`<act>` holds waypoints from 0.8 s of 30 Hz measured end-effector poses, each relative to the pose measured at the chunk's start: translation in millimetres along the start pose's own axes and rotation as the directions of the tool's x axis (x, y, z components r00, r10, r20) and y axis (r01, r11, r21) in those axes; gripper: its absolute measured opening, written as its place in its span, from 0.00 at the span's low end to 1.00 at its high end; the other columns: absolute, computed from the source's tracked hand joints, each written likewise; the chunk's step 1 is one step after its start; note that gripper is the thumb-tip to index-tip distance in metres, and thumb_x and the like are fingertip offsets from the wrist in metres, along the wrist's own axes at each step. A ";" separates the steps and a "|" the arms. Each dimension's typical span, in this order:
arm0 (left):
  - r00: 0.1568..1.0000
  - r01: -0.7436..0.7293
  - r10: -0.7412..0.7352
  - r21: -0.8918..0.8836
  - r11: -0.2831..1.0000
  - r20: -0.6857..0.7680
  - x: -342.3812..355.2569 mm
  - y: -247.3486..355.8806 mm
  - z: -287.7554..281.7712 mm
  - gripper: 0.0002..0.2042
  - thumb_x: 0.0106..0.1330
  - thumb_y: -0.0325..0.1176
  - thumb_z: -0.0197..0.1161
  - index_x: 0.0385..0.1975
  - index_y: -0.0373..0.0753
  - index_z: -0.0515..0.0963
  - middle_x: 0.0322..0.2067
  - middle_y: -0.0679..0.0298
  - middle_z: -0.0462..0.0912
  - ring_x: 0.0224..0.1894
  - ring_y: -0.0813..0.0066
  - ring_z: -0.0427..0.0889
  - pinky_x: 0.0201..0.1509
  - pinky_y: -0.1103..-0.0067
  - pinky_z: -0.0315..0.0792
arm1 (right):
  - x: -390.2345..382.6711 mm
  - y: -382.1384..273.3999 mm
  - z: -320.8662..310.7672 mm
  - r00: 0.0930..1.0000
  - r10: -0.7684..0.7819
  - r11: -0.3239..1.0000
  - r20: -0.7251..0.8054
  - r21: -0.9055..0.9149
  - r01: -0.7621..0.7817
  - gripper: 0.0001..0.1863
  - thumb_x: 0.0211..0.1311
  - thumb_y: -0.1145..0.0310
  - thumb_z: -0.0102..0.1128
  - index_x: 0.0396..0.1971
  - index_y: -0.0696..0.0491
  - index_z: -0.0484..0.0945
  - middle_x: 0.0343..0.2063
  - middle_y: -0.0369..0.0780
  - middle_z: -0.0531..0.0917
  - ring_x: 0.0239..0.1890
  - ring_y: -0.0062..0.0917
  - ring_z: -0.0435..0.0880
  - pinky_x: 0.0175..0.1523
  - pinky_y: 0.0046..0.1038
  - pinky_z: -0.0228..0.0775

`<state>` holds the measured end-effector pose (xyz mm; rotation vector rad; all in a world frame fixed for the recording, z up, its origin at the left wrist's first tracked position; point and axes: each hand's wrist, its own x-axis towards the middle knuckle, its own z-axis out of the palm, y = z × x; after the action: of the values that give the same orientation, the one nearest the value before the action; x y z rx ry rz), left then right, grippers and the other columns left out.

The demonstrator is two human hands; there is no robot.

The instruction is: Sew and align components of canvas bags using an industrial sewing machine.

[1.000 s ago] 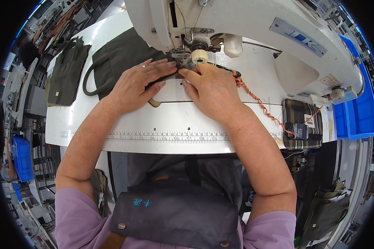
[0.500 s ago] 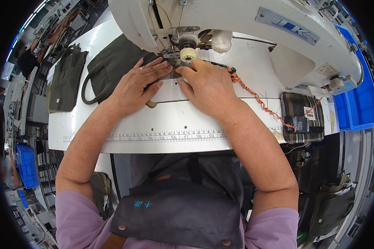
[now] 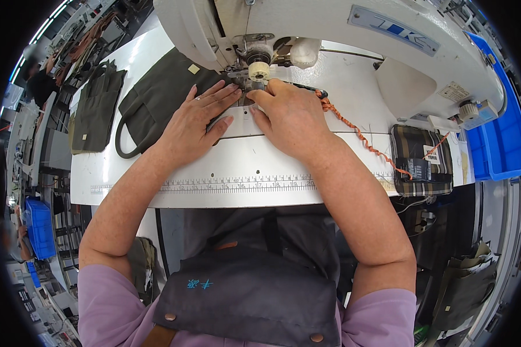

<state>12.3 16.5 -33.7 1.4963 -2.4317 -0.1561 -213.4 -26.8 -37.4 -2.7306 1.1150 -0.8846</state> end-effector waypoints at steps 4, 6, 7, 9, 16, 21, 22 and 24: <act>0.999 0.038 -0.039 0.017 0.999 0.003 -0.9 3.2 -0.2 0.24 0.76 0.38 0.53 0.70 0.44 0.69 0.71 0.62 0.69 0.77 0.62 0.58 0.79 0.47 0.44 | -0.2 0.9 1.8 1.000 0.007 1.000 0.002 -0.006 -0.007 0.12 0.63 0.63 0.65 0.43 0.50 0.86 0.32 0.39 0.80 0.36 0.36 0.85 0.40 0.39 0.78; 0.998 0.055 -0.055 0.013 0.998 0.014 -1.7 5.4 -0.7 0.24 0.76 0.39 0.52 0.71 0.45 0.68 0.72 0.62 0.68 0.78 0.62 0.57 0.79 0.47 0.43 | -0.4 2.1 2.9 1.000 -0.013 1.000 -0.018 0.002 0.014 0.12 0.62 0.63 0.65 0.43 0.50 0.85 0.32 0.39 0.80 0.36 0.36 0.85 0.40 0.39 0.78; 0.998 0.061 -0.061 0.006 0.998 0.015 -2.0 6.8 -0.7 0.24 0.77 0.39 0.52 0.71 0.44 0.67 0.72 0.61 0.67 0.78 0.60 0.56 0.79 0.47 0.43 | -0.6 2.1 2.6 1.000 -0.015 1.000 -0.018 0.004 0.015 0.12 0.62 0.63 0.65 0.43 0.50 0.85 0.32 0.39 0.80 0.36 0.36 0.85 0.40 0.39 0.78; 0.997 0.070 -0.070 0.001 0.998 0.015 -3.3 13.0 -1.7 0.25 0.77 0.40 0.51 0.72 0.43 0.66 0.73 0.59 0.66 0.78 0.58 0.56 0.79 0.47 0.43 | -0.7 1.3 1.5 1.000 -0.005 1.000 -0.005 -0.006 0.005 0.12 0.62 0.63 0.65 0.43 0.50 0.85 0.32 0.39 0.80 0.36 0.36 0.85 0.39 0.39 0.78; 0.984 0.121 -0.116 -0.032 0.992 0.139 -22.5 46.7 -12.6 0.25 0.78 0.41 0.48 0.71 0.34 0.65 0.74 0.53 0.62 0.77 0.50 0.56 0.78 0.50 0.48 | -0.3 0.2 3.8 0.999 -0.031 0.999 -0.011 -0.044 0.030 0.12 0.63 0.65 0.63 0.45 0.47 0.86 0.30 0.38 0.79 0.35 0.35 0.85 0.38 0.38 0.77; 0.990 -0.084 0.084 -0.002 0.996 0.115 -22.1 22.7 -16.2 0.24 0.74 0.41 0.58 0.67 0.38 0.72 0.72 0.53 0.64 0.74 0.54 0.64 0.77 0.51 0.55 | -0.8 -0.8 5.8 0.998 -0.052 0.997 -0.042 -0.051 0.050 0.12 0.63 0.67 0.62 0.45 0.47 0.87 0.29 0.38 0.78 0.34 0.34 0.84 0.37 0.38 0.77; 0.990 -0.085 0.085 -0.003 0.996 0.116 -23.2 22.6 -14.2 0.24 0.74 0.41 0.58 0.67 0.38 0.72 0.72 0.53 0.64 0.74 0.54 0.64 0.77 0.51 0.55 | -0.5 -1.3 6.3 0.998 -0.051 0.997 -0.041 -0.052 0.049 0.12 0.63 0.67 0.62 0.45 0.47 0.87 0.29 0.38 0.78 0.34 0.34 0.84 0.37 0.38 0.77; 0.998 -0.058 0.060 -0.062 0.996 0.023 -26.4 25.7 -8.5 0.26 0.71 0.42 0.62 0.66 0.40 0.72 0.71 0.54 0.65 0.74 0.54 0.64 0.76 0.46 0.53 | -0.1 -1.8 7.7 0.998 -0.048 0.998 -0.048 -0.050 0.046 0.12 0.63 0.67 0.62 0.45 0.47 0.87 0.28 0.38 0.78 0.33 0.35 0.85 0.37 0.39 0.77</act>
<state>4.0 52.2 -24.3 1.4030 -2.4641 -0.2353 -208.3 -26.6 -43.3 -2.8001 1.0989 -0.9476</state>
